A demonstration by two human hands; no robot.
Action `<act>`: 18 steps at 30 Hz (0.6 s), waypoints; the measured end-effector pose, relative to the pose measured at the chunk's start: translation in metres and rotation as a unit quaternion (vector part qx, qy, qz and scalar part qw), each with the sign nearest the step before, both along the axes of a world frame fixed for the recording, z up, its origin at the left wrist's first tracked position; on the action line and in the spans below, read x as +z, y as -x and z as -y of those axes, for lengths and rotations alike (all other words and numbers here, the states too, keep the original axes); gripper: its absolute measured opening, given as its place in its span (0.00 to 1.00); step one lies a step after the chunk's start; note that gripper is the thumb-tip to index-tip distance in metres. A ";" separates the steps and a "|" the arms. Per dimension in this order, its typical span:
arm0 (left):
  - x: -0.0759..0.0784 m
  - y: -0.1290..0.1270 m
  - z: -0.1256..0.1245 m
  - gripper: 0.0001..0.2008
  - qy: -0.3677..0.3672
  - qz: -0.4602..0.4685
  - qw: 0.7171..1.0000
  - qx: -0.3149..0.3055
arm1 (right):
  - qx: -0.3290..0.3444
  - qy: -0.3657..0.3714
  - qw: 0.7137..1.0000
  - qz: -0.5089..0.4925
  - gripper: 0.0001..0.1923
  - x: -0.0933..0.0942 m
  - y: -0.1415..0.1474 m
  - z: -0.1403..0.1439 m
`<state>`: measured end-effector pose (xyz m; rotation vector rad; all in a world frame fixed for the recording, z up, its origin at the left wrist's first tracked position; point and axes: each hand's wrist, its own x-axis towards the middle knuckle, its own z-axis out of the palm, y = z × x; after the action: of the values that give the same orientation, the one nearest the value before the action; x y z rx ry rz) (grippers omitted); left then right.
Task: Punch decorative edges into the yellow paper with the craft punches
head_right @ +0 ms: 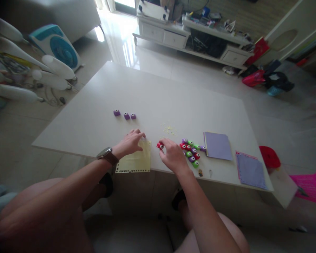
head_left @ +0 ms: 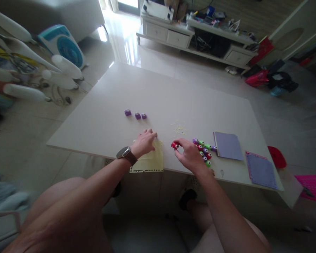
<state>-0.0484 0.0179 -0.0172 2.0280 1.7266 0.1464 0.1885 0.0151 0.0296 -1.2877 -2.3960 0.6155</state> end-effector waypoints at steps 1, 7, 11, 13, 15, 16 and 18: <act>0.000 0.000 0.001 0.28 0.003 -0.001 1.000 0.001 | 0.001 0.002 1.000 0.000 0.12 0.000 0.000 0.000; -0.002 -0.001 -0.001 0.23 0.061 0.013 0.998 0.011 | 0.007 0.018 1.000 0.012 0.14 0.001 -0.002 0.002; -0.004 -0.001 -0.003 0.21 0.079 0.012 0.997 0.016 | 0.015 0.023 0.999 0.027 0.13 0.000 -0.003 0.002; -0.007 -0.001 -0.005 0.18 0.074 0.012 0.997 0.013 | 0.019 0.026 0.999 0.033 0.13 0.000 -0.003 0.001; -0.010 0.000 -0.008 0.15 0.070 0.018 0.997 0.002 | 0.020 0.032 0.999 0.037 0.13 0.000 -0.004 0.001; -0.011 0.000 -0.009 0.13 0.072 0.027 0.997 -0.006 | 0.021 0.036 0.998 0.039 0.13 0.000 -0.004 0.001; -0.010 0.001 -0.012 0.09 0.084 0.051 0.995 -0.020 | 0.025 0.046 0.998 0.047 0.13 -0.001 -0.005 0.001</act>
<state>-0.0491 0.0298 -0.0274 1.8985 1.5794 0.0881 0.1934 0.0145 0.0290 -1.3244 -2.5093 0.7015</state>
